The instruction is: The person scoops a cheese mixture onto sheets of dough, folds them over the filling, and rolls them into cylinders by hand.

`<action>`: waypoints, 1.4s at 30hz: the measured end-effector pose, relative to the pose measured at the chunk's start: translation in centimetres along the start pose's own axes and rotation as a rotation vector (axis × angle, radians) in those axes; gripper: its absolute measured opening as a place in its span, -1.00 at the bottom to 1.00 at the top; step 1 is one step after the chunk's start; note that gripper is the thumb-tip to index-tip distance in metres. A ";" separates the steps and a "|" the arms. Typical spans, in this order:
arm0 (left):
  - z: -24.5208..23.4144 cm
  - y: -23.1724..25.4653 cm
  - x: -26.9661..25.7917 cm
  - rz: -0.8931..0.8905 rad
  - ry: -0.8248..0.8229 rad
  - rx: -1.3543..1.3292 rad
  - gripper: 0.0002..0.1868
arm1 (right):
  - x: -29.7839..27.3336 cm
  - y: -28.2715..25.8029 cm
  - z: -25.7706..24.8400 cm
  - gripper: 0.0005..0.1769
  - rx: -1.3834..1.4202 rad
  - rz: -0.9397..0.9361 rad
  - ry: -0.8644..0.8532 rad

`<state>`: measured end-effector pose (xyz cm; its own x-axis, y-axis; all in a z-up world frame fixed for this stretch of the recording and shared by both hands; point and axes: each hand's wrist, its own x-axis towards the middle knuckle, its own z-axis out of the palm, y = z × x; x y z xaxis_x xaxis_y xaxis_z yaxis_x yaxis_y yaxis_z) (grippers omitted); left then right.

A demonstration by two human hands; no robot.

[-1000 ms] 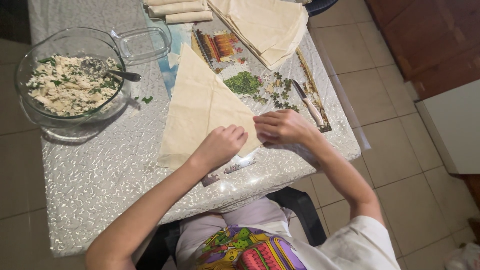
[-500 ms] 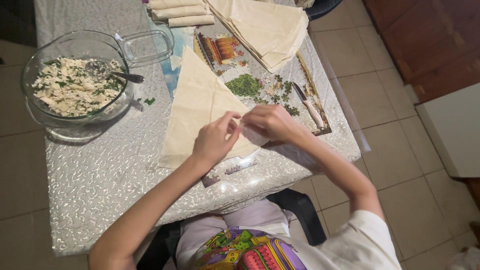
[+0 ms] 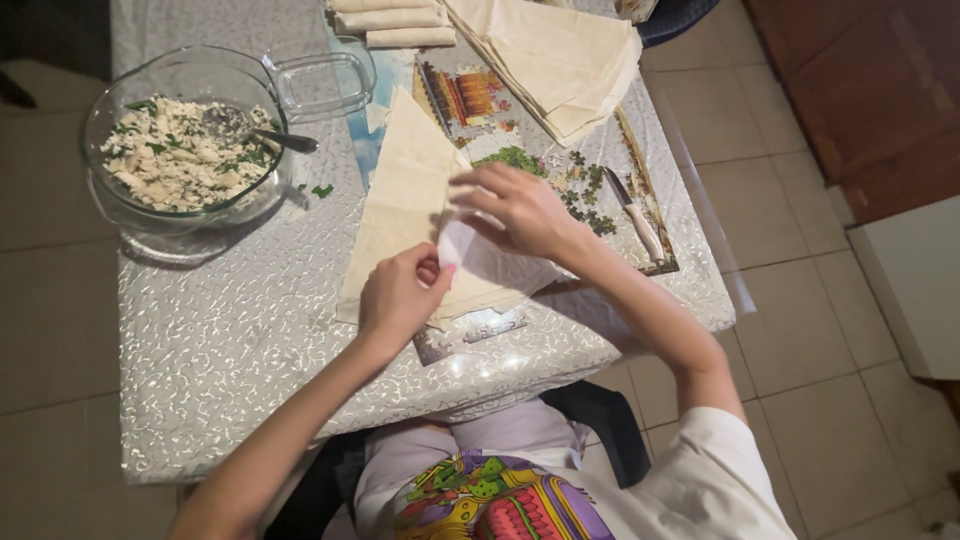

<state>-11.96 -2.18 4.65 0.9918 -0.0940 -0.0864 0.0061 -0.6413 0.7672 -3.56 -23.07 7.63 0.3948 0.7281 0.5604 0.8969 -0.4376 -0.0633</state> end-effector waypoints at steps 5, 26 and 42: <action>1.1 -3.1 1.0 0.029 0.030 -0.165 -0.77 | -0.8 -0.7 -0.6 -0.62 0.050 0.320 0.132; 1.5 -5.1 4.2 -0.470 0.275 -1.176 -0.41 | -4.2 -0.4 4.6 -0.70 1.098 0.799 0.027; 0.3 -8.0 2.4 -0.530 0.708 -1.199 -0.50 | -0.9 -0.9 7.1 -0.37 0.692 0.705 -0.169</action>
<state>-9.63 2.56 -1.89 0.6931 0.5496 -0.4664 0.1272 0.5437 0.8296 -3.31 -19.63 1.32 0.8555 0.5101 0.0884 0.3448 -0.4340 -0.8323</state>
